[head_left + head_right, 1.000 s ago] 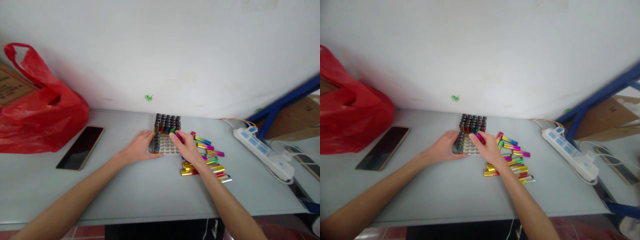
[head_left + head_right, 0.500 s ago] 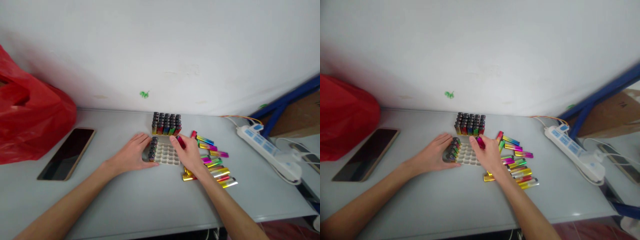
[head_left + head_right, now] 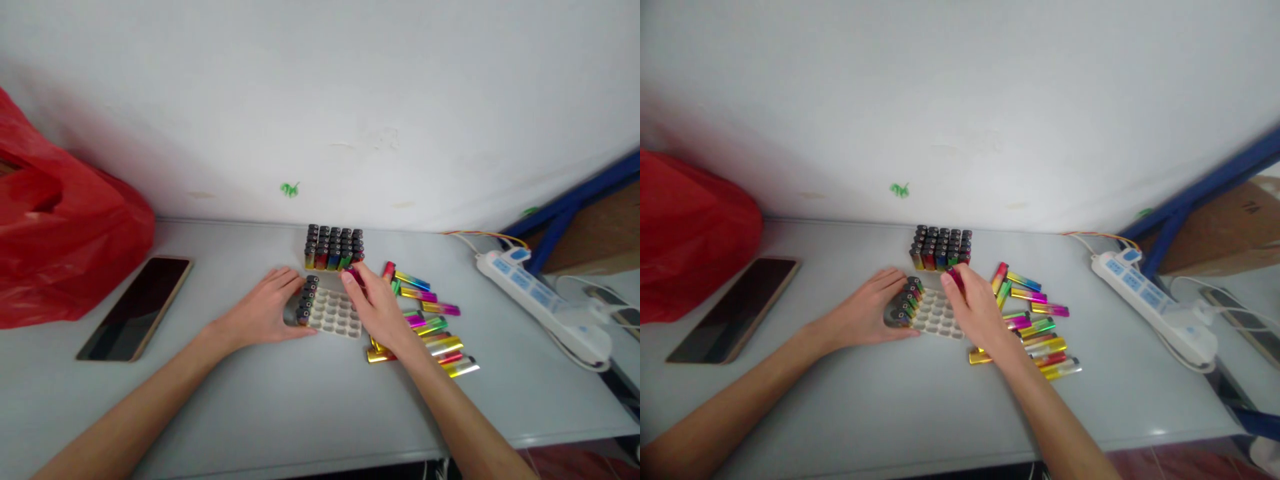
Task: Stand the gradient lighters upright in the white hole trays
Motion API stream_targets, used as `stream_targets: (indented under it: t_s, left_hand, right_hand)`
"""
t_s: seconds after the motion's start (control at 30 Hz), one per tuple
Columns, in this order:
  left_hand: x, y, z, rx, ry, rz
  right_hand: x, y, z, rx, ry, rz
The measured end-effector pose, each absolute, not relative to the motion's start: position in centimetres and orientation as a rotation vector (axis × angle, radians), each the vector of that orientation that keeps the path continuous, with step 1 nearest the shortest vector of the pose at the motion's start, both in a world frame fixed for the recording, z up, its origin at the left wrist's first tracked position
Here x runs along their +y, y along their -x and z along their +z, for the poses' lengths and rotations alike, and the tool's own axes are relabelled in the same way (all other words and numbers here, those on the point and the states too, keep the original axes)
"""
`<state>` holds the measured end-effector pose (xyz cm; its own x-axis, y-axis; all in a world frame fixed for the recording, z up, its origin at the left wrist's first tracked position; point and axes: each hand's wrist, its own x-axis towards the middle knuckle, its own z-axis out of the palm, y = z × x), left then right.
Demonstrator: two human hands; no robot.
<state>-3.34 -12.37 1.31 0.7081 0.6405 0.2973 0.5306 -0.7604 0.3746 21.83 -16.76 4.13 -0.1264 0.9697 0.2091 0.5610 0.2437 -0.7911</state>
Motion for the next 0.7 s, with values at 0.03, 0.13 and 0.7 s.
stream_targets:
  t_s: [0.03, 0.13, 0.7]
  left_hand:
    - [-12.4, 3.4, 1.3, 0.931, -2.665, 0.606]
    - [-12.6, 3.4, 1.2, 0.943, -2.689, 0.595]
    - [-12.4, 3.4, 1.0, 0.947, -2.662, 0.581]
  right_hand:
    - [-16.7, -21.8, 4.0, -1.822, 1.355, 0.703]
    - [-16.8, -21.6, 3.7, -1.892, 1.274, 0.612]
    - [-15.9, -21.6, 2.6, -2.189, 1.292, 0.484]
